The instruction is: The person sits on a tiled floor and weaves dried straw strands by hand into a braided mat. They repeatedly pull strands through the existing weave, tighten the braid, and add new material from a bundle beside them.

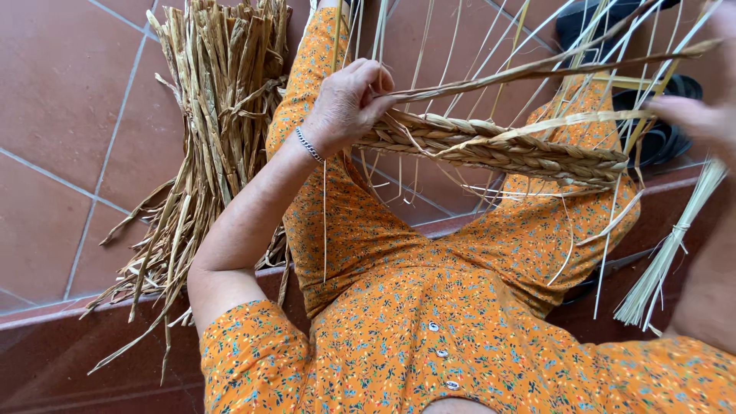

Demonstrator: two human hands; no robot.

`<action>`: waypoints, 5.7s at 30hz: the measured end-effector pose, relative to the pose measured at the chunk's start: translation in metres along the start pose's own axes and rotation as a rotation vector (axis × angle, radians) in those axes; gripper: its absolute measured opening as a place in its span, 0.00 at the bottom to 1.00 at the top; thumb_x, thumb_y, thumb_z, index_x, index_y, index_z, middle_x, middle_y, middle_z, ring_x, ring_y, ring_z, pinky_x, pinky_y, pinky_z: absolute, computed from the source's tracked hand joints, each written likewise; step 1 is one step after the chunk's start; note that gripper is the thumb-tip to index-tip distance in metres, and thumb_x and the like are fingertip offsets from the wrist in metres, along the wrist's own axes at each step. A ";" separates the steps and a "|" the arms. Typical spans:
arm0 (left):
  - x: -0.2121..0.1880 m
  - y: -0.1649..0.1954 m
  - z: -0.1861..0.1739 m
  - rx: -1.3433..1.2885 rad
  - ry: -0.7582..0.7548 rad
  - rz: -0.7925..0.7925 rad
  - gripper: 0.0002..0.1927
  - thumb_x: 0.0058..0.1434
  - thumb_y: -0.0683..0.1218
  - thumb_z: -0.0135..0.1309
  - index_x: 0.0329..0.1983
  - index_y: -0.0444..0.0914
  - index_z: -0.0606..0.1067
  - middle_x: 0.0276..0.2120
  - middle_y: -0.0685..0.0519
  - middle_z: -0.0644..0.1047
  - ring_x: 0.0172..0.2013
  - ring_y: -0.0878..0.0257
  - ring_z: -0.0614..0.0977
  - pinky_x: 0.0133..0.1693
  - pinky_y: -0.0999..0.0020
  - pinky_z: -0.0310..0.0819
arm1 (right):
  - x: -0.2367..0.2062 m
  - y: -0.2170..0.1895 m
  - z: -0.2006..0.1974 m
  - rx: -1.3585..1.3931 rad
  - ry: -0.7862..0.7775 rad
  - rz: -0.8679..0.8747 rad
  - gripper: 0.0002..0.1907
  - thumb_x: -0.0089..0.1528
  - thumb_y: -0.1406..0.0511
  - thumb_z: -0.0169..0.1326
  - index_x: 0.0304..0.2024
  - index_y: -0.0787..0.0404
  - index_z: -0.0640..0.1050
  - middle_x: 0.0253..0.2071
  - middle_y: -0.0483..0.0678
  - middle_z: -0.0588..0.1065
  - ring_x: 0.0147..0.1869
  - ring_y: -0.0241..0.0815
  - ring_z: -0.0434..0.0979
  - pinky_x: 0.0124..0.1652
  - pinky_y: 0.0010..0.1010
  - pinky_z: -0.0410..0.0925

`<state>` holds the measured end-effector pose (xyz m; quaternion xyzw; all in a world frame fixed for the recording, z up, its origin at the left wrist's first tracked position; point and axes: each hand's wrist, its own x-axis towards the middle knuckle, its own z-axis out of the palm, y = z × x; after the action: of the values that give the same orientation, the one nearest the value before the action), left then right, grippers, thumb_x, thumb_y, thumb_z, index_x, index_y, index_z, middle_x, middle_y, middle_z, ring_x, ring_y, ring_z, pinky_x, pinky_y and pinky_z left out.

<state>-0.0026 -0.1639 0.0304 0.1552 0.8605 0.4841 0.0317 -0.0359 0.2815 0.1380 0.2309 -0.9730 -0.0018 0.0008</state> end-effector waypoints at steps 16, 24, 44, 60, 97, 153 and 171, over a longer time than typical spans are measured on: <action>-0.005 -0.017 0.000 0.107 -0.152 0.264 0.12 0.63 0.34 0.59 0.42 0.37 0.68 0.36 0.46 0.79 0.40 0.48 0.83 0.41 0.55 0.77 | 0.075 -0.207 0.097 0.390 0.002 -0.107 0.16 0.67 0.56 0.64 0.35 0.61 0.76 0.30 0.50 0.76 0.32 0.47 0.79 0.32 0.40 0.70; 0.027 -0.019 0.027 0.330 -0.142 -0.163 0.30 0.62 0.41 0.60 0.63 0.33 0.59 0.27 0.40 0.79 0.34 0.39 0.82 0.36 0.46 0.73 | 0.041 -0.201 0.078 0.801 -0.115 0.093 0.12 0.73 0.58 0.57 0.45 0.60 0.78 0.36 0.51 0.76 0.38 0.47 0.81 0.38 0.37 0.73; 0.015 -0.014 0.002 -0.156 -0.316 0.186 0.18 0.57 0.37 0.55 0.52 0.33 0.76 0.43 0.45 0.80 0.43 0.52 0.84 0.46 0.60 0.79 | 0.047 -0.186 0.053 0.432 0.019 -0.194 0.05 0.65 0.64 0.64 0.39 0.57 0.81 0.34 0.45 0.76 0.38 0.45 0.77 0.40 0.38 0.70; 0.009 0.018 0.036 0.304 -0.091 0.173 0.11 0.70 0.51 0.55 0.45 0.39 0.74 0.38 0.47 0.71 0.40 0.49 0.77 0.40 0.55 0.73 | 0.139 -0.144 0.044 0.580 -0.944 0.046 0.15 0.62 0.53 0.58 0.41 0.54 0.87 0.26 0.44 0.84 0.35 0.39 0.82 0.40 0.36 0.73; 0.043 -0.044 0.050 -0.020 -0.099 -0.205 0.13 0.61 0.38 0.53 0.47 0.37 0.65 0.28 0.50 0.75 0.33 0.51 0.82 0.40 0.56 0.75 | -0.137 0.055 0.059 0.243 -0.554 0.695 0.13 0.64 0.59 0.64 0.47 0.59 0.85 0.30 0.43 0.78 0.27 0.36 0.76 0.28 0.33 0.71; -0.005 0.027 0.037 0.360 -0.128 0.519 0.11 0.61 0.38 0.55 0.42 0.35 0.66 0.46 0.45 0.71 0.40 0.53 0.76 0.40 0.60 0.76 | 0.076 -0.152 0.089 0.491 -0.384 0.098 0.22 0.64 0.47 0.61 0.32 0.59 0.82 0.27 0.52 0.79 0.32 0.52 0.82 0.39 0.44 0.73; 0.083 -0.020 0.078 0.131 -0.391 -0.048 0.09 0.58 0.37 0.50 0.39 0.41 0.77 0.31 0.46 0.81 0.33 0.48 0.83 0.37 0.51 0.75 | 0.002 -0.039 0.072 0.730 -1.098 0.342 0.15 0.60 0.56 0.61 0.39 0.60 0.84 0.26 0.48 0.81 0.31 0.38 0.75 0.32 0.36 0.69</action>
<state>-0.0706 -0.0844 -0.0195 0.2273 0.8711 0.3871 0.1992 -0.0204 0.2462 0.0656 0.0249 -0.7935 0.2097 -0.5708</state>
